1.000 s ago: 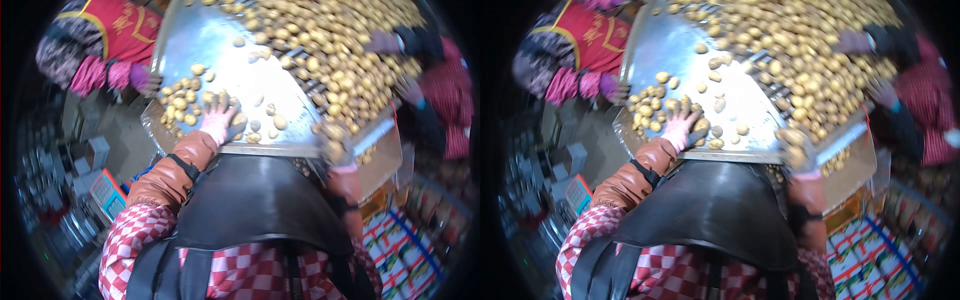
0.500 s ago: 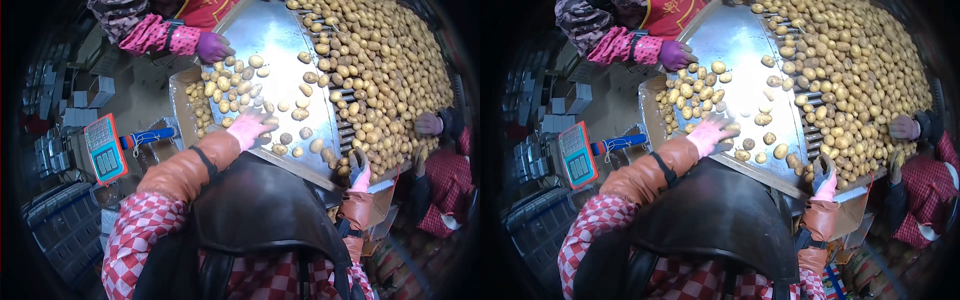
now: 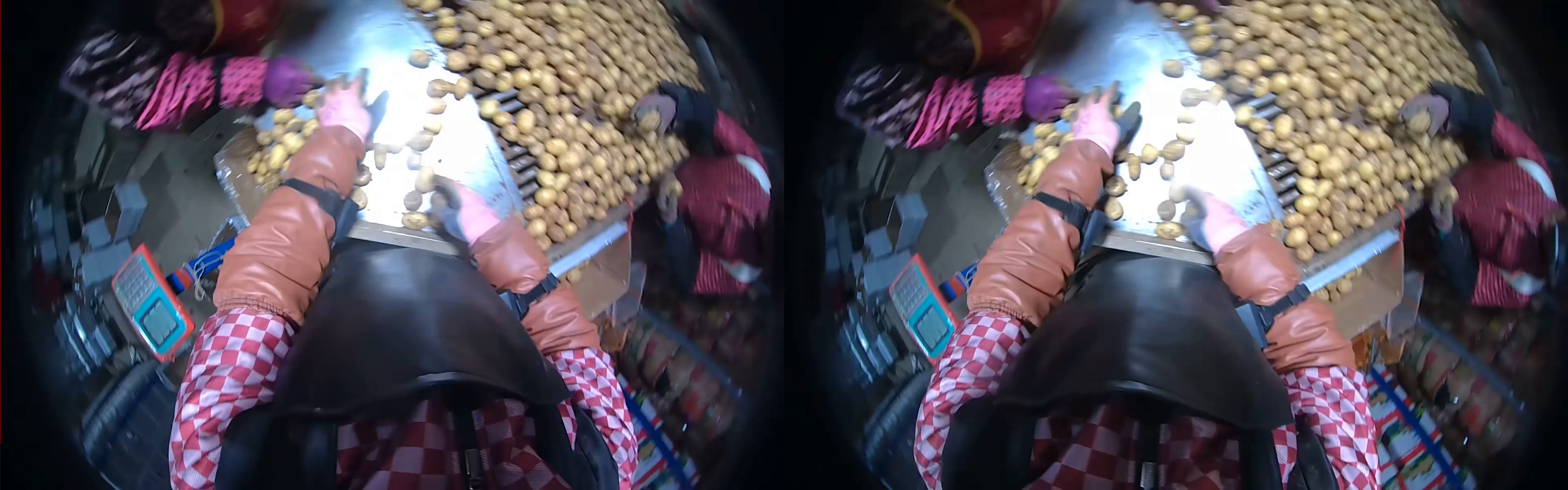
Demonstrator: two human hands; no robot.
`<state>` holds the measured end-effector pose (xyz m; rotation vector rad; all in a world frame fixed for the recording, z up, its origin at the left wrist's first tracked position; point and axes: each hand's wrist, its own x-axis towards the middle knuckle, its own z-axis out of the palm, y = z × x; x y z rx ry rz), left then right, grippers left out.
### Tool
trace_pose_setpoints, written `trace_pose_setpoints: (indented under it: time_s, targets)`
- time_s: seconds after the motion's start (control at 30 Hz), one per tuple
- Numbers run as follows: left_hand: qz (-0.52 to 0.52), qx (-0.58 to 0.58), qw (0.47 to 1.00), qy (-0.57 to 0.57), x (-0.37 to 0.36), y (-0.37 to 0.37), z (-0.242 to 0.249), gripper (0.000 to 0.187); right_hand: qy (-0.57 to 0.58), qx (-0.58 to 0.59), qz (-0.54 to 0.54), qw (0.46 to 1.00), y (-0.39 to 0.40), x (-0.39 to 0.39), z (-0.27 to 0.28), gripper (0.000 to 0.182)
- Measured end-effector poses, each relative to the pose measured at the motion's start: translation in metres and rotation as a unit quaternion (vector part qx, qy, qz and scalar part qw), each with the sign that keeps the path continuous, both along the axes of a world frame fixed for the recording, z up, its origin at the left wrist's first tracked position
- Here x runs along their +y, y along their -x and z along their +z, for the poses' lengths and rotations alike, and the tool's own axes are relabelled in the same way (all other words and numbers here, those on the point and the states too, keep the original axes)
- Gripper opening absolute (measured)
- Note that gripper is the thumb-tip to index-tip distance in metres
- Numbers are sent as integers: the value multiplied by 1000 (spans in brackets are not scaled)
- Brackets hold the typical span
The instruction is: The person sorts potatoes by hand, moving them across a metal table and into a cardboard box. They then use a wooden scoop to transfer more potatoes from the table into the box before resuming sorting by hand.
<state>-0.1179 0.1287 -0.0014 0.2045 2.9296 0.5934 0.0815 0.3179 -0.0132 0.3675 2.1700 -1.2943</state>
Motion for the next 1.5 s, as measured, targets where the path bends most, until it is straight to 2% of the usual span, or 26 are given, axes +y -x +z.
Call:
trace_pose_setpoints:
  time_s: [0.03, 0.07, 0.13, 0.2, 0.23, 0.3, 0.33, 0.37, 0.43, 0.5, 0.63, 0.7, 0.77, 0.8, 0.83, 0.87, 0.9, 0.97, 1.07, 1.1, 1.23, 1.27, 1.33, 1.37, 1.43, 1.5]
  targets:
    - [17, 12, 999, 45, 15, 0, -4, 51, 161, -44, -105, 980, -8, -1, -9, 34]
    - [-95, -81, 980, 157, 21, -2, 13, 59, 134, 27, -66, 988, -14, -4, 15, 33]
    - [-278, -29, 947, 160, 19, -30, -7, 55, 99, 99, -42, 989, -32, 9, 31, 32]
    - [-336, 22, 937, 95, -5, -62, 0, 53, 139, 161, -284, 935, -66, 38, 3, 30]
    - [-330, 16, 942, 57, -18, -72, 0, 57, 100, 183, -401, 892, -66, 59, 30, 28]
    - [-266, 30, 963, -3, -44, -81, -22, 56, -155, 273, -473, 823, -81, 122, 22, 39]
    - [-245, 20, 969, -2, -51, -83, -30, 57, -381, 226, -392, 806, -85, 148, 44, 51]
    - [-222, 13, 975, -1, -54, -82, -33, 58, -452, 146, -349, 808, -84, 167, 56, 61]
    - [-222, 26, 975, 15, -44, -86, -29, 59, -445, 52, -248, 859, -84, 203, 21, 67]
    - [-240, 30, 970, 31, -39, -84, -24, 59, -441, 83, -218, 867, -96, 229, -9, 56]
    - [-256, 79, 963, -37, -71, -85, -35, 54, -269, 248, -417, 832, -121, 164, 69, 52]
    - [-183, 107, 977, -7, -66, -89, -25, 41, -301, 250, -491, 778, -148, 151, 123, 50]
    - [-148, 153, 977, -12, -41, -94, -15, 29, -640, 127, -326, 684, -213, 212, 60, 54]
    - [-186, 33, 979, -83, -22, -99, -7, 28, -637, 137, -317, 689, -190, 205, 59, 54]
    - [-289, 24, 955, -67, -6, -107, -4, 30, -371, 237, -491, 752, -156, 181, 62, 57]
    - [-396, -9, 912, -104, 8, -114, -3, 38, -59, 301, -609, 732, -133, 165, 62, 60]
    - [-503, 61, 861, -40, 13, -121, -8, 48, -142, 310, -467, 816, -132, 184, 26, 63]
    - [-515, 118, 849, -21, 3, -118, -22, 53, -165, 287, -351, 876, -91, 151, 11, 53]
    - [-265, -101, 959, -6, -56, -103, -14, 49, -124, 148, -206, 959, -66, 119, 19, 52]
    - [-213, 54, 974, 56, -79, -117, -19, 46, -77, 71, -186, 977, -58, 110, 34, 53]
    - [-53, 104, 992, 55, -101, -131, -28, 40, -72, 64, -135, 986, -66, 113, -61, 74]
    - [13, 142, 988, 63, -91, -131, -34, 37, -155, -9, -51, 986, -42, 91, -42, 81]
    - [-112, 5, 993, 37, -58, -138, -5, 45, -175, -8, 24, 984, -7, 31, -26, 86]
    - [-249, 52, 965, 59, -55, -143, 5, 48, -199, -21, 60, 978, 3, 14, -44, 87]
    - [-285, -25, 956, 71, -60, -134, 3, 48, -7, -8, 23, 1000, 34, -42, -7, 86]
    - [-149, 61, 983, 89, -81, -133, -61, 47, 80, 31, 55, 995, 45, -50, -33, 81]
